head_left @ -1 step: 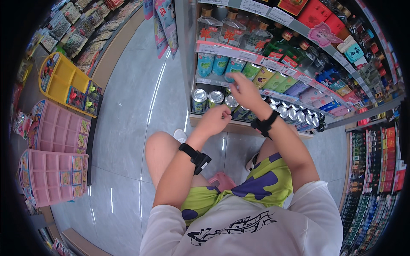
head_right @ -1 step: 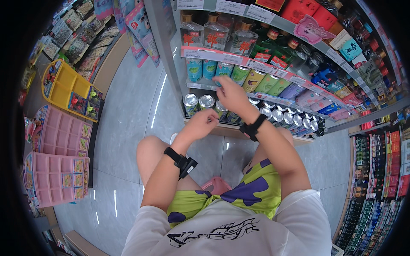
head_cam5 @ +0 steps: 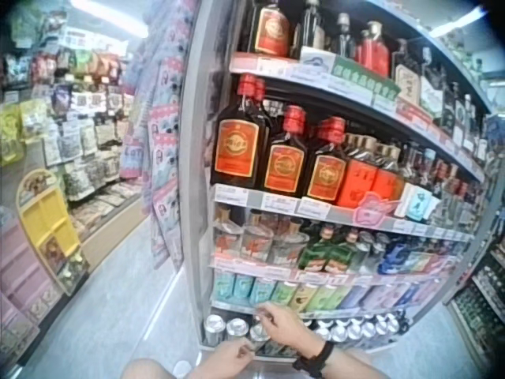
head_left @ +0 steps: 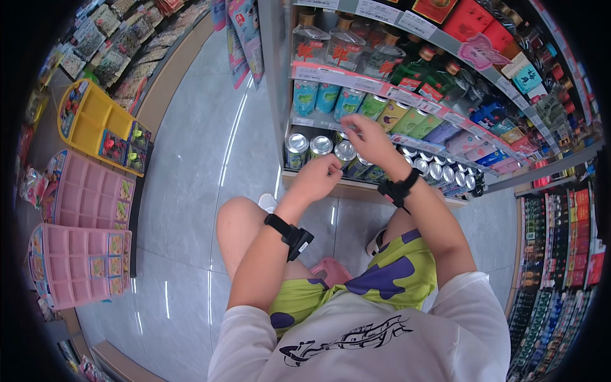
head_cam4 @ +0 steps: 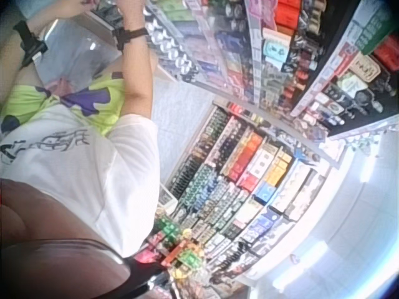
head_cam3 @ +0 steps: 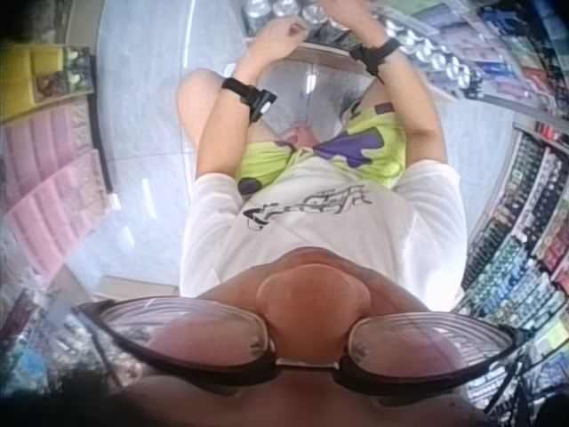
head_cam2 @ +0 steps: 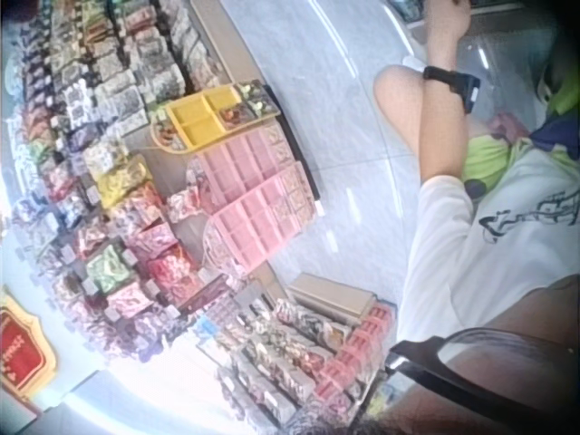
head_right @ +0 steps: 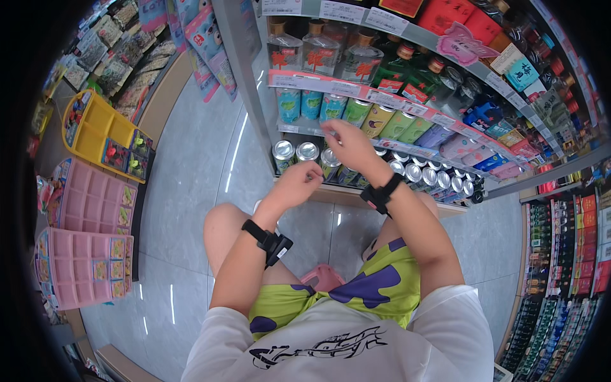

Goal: Organize cans and bottles on the supermarket shelf.

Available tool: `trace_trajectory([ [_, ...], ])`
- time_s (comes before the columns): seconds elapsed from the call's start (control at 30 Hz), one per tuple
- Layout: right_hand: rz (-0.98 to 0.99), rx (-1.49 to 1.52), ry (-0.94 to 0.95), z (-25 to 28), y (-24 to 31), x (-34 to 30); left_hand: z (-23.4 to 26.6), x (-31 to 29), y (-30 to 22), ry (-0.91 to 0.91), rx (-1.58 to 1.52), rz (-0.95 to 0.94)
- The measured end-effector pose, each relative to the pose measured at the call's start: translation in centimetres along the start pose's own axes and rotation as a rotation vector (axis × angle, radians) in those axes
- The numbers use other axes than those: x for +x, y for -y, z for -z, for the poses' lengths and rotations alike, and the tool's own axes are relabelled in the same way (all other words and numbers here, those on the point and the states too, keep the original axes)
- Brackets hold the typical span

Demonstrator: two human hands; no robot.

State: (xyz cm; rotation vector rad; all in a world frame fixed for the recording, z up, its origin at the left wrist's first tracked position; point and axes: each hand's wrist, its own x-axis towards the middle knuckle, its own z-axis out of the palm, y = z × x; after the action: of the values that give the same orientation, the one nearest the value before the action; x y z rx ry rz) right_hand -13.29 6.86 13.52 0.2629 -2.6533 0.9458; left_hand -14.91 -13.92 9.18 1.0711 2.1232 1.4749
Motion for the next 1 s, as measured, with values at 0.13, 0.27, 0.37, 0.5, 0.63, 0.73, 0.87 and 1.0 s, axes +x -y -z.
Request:
trace_trajectory([
  [0.13, -0.318, 0.483, -0.020, 1.8, -1.4, -3.6, 2.6, 0.5, -0.8, -0.030, -0.002, 0.116],
  [0.27, -0.515, 0.654, -0.103, 2.2, -3.8, -8.0, 4.1, 2.3, -2.2, -0.126, 0.001, 0.117],
  [0.37, -0.517, 0.584, -0.030, 1.8, -5.7, -10.8, 5.0, 3.4, -0.4, -0.173, -0.045, 0.080],
  [0.5, -0.502, 0.640, -0.055, 2.9, -7.6, -12.6, 4.4, 5.0, 0.0, -0.215, -0.117, 0.091],
  [0.63, -0.521, 0.655, -0.141, 4.6, -9.6, -14.4, 4.2, 7.9, -0.8, -0.342, 0.381, -0.083],
  [0.73, -0.547, 0.647, -0.164, 5.0, -11.1, -16.1, 3.9, 9.9, -2.6, -0.328, 0.724, -0.242],
  [0.87, -0.466, 0.181, -0.055, 5.5, -9.5, -17.6, 3.2, 10.5, -4.2, -0.278, 1.049, -0.191],
  [1.0, -0.410, 0.041, 0.094, 4.6, -9.8, -18.1, 3.8, 12.1, -1.2, -0.415, 1.312, -0.263],
])
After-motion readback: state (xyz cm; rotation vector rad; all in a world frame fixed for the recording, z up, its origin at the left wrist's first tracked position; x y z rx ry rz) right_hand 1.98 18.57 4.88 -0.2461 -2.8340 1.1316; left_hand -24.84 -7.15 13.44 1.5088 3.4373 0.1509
